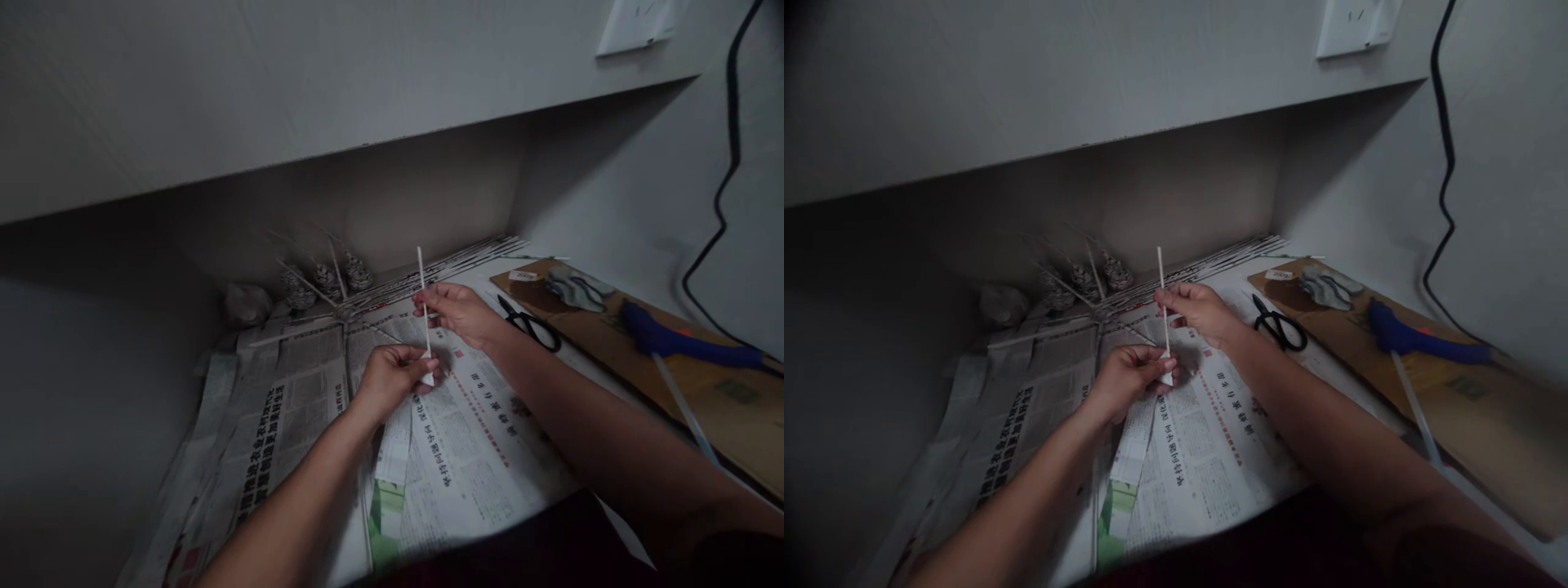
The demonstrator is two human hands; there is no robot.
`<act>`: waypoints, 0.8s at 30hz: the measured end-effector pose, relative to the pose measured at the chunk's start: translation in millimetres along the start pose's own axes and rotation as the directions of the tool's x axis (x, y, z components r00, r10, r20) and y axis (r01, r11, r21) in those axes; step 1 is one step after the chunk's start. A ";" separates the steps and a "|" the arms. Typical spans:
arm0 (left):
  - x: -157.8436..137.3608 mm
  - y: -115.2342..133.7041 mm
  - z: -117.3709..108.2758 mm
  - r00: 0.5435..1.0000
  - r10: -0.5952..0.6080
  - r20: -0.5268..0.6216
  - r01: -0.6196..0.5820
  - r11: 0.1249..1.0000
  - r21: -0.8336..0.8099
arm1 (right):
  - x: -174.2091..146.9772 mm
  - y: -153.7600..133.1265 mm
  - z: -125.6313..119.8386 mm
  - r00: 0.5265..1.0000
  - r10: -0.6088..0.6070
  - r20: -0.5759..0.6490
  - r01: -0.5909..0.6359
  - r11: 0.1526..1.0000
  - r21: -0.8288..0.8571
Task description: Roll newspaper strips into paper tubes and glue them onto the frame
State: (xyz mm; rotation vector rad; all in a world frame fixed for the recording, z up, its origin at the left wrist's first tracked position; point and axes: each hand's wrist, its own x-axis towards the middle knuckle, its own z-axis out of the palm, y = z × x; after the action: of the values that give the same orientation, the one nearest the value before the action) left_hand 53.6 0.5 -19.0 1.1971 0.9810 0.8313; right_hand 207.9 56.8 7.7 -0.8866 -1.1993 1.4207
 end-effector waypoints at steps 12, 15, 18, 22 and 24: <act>-1.1 2.3 -0.9 0.996 -0.068 0.062 0.065 0.997 0.044 | 1.0 -16.6 -18.9 0.996 -0.044 0.074 0.034 0.991 0.132; 0.1 4.1 -3.7 0.998 -0.050 0.029 0.050 0.999 -0.009 | -2.8 -16.4 -18.8 0.974 0.057 0.218 -0.069 0.996 0.048; 1.3 4.3 -6.2 0.999 -0.036 -0.014 0.035 0.997 -0.063 | -4.4 -8.5 -15.6 0.934 0.133 0.333 -0.117 0.991 -0.068; 2.1 2.8 -7.0 1.000 -0.017 -0.005 0.016 0.998 -0.056 | -3.3 3.5 -7.0 0.979 0.083 0.186 -0.079 0.996 -0.028; 2.3 2.8 -6.7 1.000 -0.008 -0.011 0.008 0.998 -0.063 | -3.5 5.6 -4.1 0.988 0.058 0.145 -0.059 0.998 0.001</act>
State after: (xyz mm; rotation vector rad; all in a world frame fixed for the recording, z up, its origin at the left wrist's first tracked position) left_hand 48.2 5.5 -17.1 1.1354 0.9617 0.8574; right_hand 211.2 54.4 1.0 -0.8323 -1.2859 1.5573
